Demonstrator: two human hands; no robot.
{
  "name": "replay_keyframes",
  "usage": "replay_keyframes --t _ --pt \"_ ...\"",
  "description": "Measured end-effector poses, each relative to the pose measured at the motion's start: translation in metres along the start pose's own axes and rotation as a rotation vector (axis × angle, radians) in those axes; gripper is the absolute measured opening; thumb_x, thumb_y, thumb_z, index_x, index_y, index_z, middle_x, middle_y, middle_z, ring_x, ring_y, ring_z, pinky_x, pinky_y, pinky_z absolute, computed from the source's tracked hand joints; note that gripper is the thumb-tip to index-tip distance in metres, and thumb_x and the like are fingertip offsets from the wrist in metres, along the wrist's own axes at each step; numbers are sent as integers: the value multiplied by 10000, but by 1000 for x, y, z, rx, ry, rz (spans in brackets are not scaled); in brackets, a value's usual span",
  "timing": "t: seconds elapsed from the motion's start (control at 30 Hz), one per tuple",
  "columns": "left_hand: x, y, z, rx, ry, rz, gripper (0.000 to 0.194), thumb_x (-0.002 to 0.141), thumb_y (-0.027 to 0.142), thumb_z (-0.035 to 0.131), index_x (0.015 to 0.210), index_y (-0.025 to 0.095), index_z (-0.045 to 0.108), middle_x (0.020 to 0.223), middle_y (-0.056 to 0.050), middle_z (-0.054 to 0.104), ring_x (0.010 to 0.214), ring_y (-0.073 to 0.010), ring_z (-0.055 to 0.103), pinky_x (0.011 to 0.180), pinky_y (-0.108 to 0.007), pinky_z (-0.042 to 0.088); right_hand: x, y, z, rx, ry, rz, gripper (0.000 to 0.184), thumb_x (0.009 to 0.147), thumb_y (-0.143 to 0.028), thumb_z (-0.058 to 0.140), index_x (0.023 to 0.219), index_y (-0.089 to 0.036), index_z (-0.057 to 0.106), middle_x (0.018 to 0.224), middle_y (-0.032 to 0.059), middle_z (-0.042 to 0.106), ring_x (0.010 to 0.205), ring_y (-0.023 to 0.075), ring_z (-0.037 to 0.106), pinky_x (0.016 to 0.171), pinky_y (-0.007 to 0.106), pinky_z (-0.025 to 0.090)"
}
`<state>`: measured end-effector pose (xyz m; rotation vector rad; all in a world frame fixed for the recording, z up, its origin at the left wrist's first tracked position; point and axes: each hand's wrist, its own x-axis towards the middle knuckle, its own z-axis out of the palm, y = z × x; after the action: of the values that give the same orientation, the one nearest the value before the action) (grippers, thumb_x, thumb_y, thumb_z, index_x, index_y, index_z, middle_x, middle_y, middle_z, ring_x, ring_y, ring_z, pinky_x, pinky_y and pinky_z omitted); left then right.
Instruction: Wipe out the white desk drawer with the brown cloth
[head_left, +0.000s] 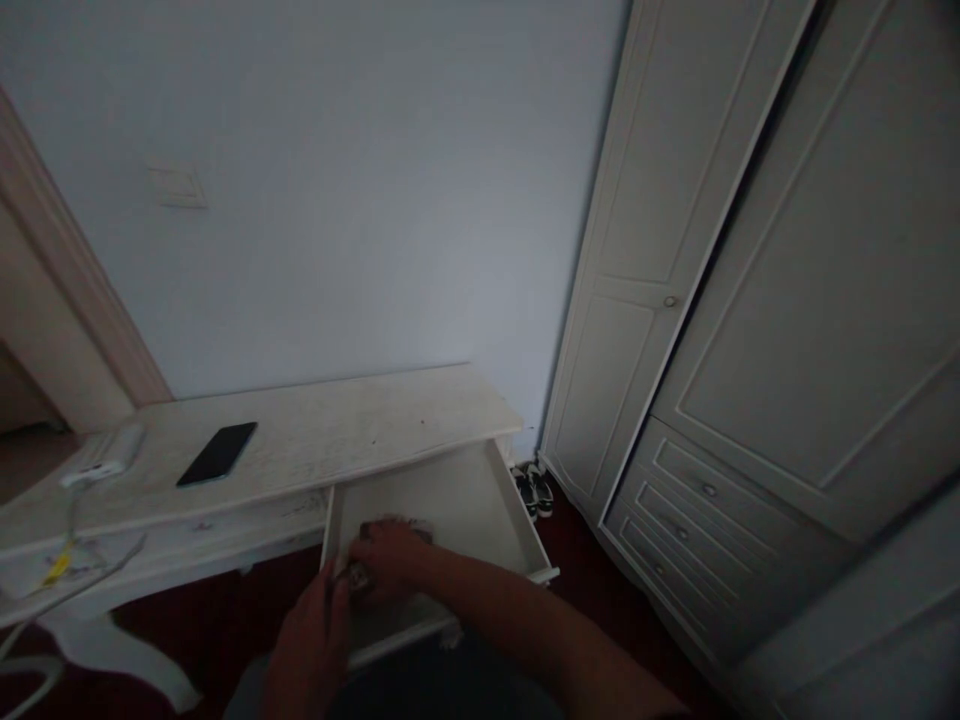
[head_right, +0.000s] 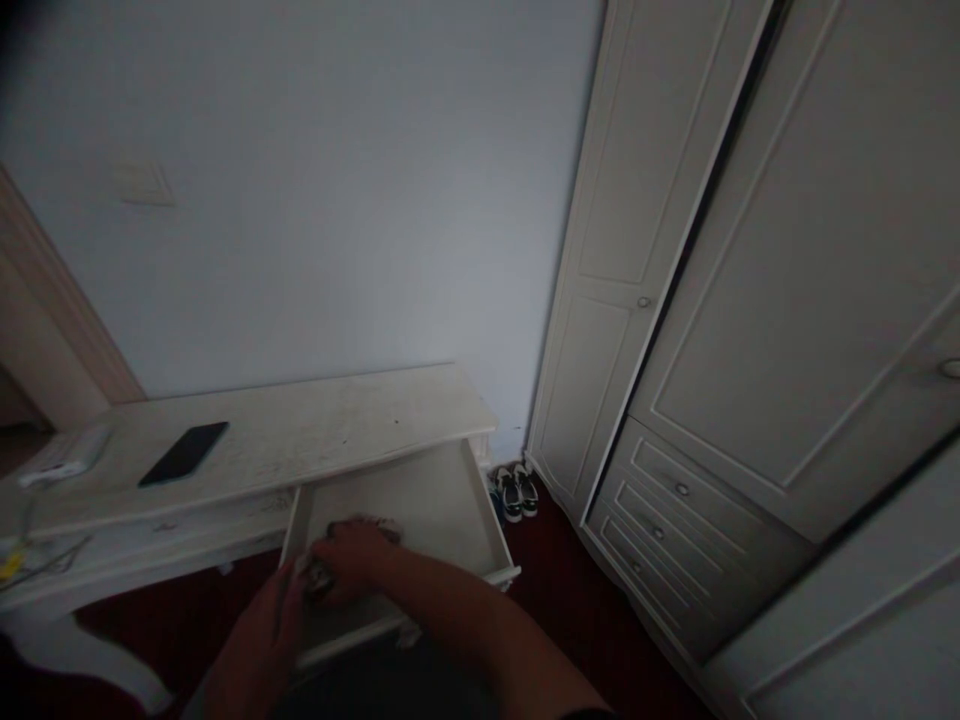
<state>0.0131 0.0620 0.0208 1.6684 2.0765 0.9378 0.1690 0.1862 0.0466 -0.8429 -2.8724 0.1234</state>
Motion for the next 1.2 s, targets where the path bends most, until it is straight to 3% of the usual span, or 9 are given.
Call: replay_keyframes --t 0.13,0.27,0.37,0.5,0.67,0.77,0.9,1.07,1.2 --pt "-1 -1 2 11 -7 -25 726 1040 602 218 1506 146 537 1557 -177 622 1476 -337 561 1265 -519 419 -35 3 6 -75 -15 -161 559 903 -543 785 1369 -272 635 1445 150 630 1310 374 605 1078 579 493" --pt "-1 1 1 3 -20 -35 752 1044 614 182 1542 145 493 1604 -178 574 1511 -328 518 1285 -525 387 -80 33 -12 -57 6 -121 536 912 -513 790 1402 -350 645 1676 122 438 1518 402 416 1158 647 382" --pt "-3 3 1 16 -36 -67 735 1043 607 179 1551 172 484 1621 -162 561 1520 -314 505 1298 -503 367 -102 60 -30 -34 -80 36 575 895 -493 822 1427 -386 633 1725 123 370 1492 426 449 1135 663 392" --pt "-2 0 3 43 -55 -67 697 1046 562 231 1602 179 400 1647 -154 534 1545 -303 478 1296 -478 365 -113 92 -49 1 -71 399 653 858 -333 850 1458 -383 600 1659 127 472 1404 415 536 1109 608 436" --pt "27 5 -5 102 -172 -137 819 1068 461 295 1707 105 -74 1623 -247 542 1394 -365 642 1191 -533 460 -92 108 -55 16 71 640 573 962 -416 707 1490 -255 553 1495 204 583 1318 410 579 1016 538 506" --pt "61 19 -15 198 -248 -218 726 1085 413 260 1677 24 96 1412 -296 697 1271 -408 714 1125 -543 487 -63 101 -50 51 119 705 598 965 -529 689 1460 -217 566 1432 223 605 1271 398 604 992 504 520" --pt "97 35 -18 198 -195 -221 592 1104 441 163 1549 138 408 1311 -232 759 1215 -380 744 1026 -490 540 -21 75 -39 108 123 664 673 914 -623 731 1444 -235 587 1405 211 622 1234 385 630 977 497 538" --pt "102 38 -16 216 -150 -239 588 1106 452 125 1500 206 484 1248 -193 784 1175 -353 761 972 -450 554 15 20 -15 174 73 473 720 778 -650 843 1364 -276 657 1334 170 667 1168 373 666 932 485 573" --pt "96 39 -18 230 -112 -261 580 1098 455 184 1530 232 500 1199 -180 800 1124 -363 774 938 -462 565 10 -10 8 204 -1 237 647 777 -616 845 1297 -263 690 1215 143 704 1099 352 685 893 452 585"
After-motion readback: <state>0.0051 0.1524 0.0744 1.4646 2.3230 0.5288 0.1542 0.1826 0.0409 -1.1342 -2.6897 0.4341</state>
